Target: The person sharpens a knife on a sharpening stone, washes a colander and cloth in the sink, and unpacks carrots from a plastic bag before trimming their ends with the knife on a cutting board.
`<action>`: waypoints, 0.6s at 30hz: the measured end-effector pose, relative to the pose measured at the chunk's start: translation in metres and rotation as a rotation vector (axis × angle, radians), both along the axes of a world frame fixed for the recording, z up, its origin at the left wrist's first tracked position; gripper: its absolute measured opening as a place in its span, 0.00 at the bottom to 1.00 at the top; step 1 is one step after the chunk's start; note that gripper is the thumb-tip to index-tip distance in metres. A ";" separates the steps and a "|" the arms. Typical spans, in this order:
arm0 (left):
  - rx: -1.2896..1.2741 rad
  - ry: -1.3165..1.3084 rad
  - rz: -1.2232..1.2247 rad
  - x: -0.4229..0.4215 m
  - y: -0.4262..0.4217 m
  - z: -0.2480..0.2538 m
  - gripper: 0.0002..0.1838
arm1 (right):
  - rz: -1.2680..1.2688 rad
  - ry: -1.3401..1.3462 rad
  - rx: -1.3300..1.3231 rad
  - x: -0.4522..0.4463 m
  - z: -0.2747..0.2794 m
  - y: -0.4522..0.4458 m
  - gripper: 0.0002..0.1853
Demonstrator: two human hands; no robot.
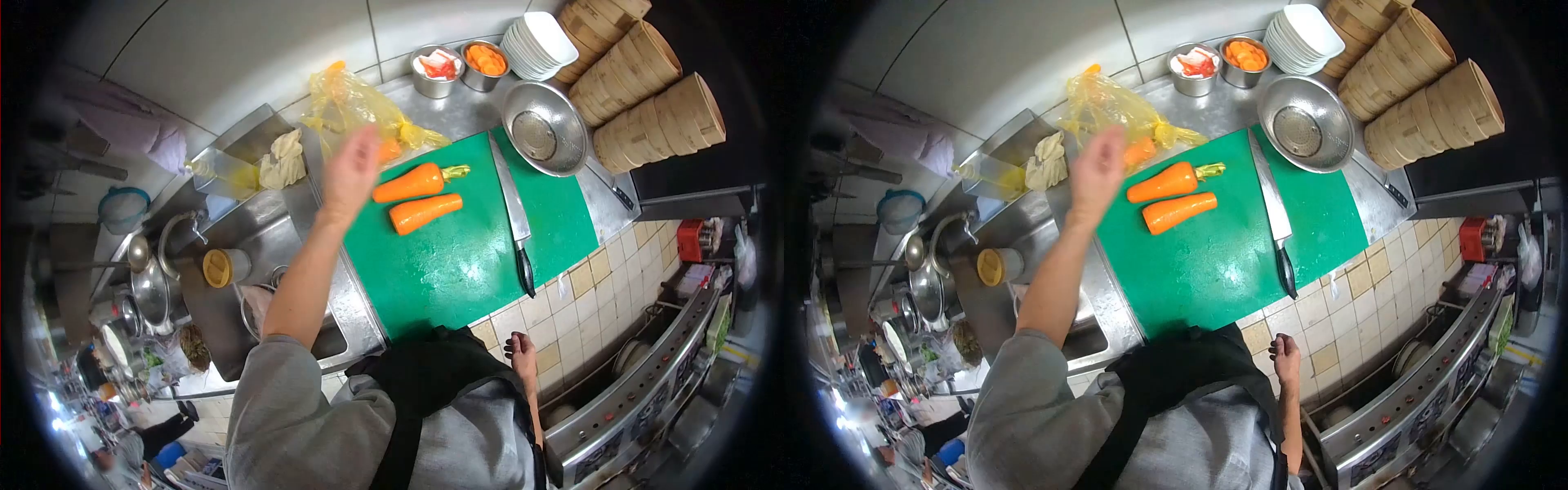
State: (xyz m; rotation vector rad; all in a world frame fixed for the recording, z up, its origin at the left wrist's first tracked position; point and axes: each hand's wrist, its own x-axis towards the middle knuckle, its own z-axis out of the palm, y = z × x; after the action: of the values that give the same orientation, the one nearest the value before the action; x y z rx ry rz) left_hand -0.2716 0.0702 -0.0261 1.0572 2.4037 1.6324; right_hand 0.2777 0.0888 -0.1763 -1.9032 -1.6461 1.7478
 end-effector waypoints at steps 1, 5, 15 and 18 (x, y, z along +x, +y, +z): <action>0.080 -0.022 0.139 -0.016 -0.001 0.007 0.13 | -0.021 -0.002 -0.014 0.000 0.002 -0.004 0.15; -0.210 0.194 0.156 -0.085 -0.012 -0.035 0.13 | 0.040 -0.051 -0.039 -0.001 -0.002 -0.011 0.16; -0.937 0.005 -0.327 -0.091 -0.003 -0.068 0.20 | 0.069 0.016 0.130 -0.013 0.033 0.010 0.15; -0.853 -0.052 -0.145 -0.087 -0.003 -0.056 0.17 | 0.008 0.086 0.170 -0.020 0.054 0.018 0.15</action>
State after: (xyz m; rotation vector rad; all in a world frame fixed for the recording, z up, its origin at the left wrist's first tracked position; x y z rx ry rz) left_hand -0.3589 0.0675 -0.0823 0.9435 2.4853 0.4560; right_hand 0.2573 0.1066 -0.1221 -1.7260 -1.7131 1.6112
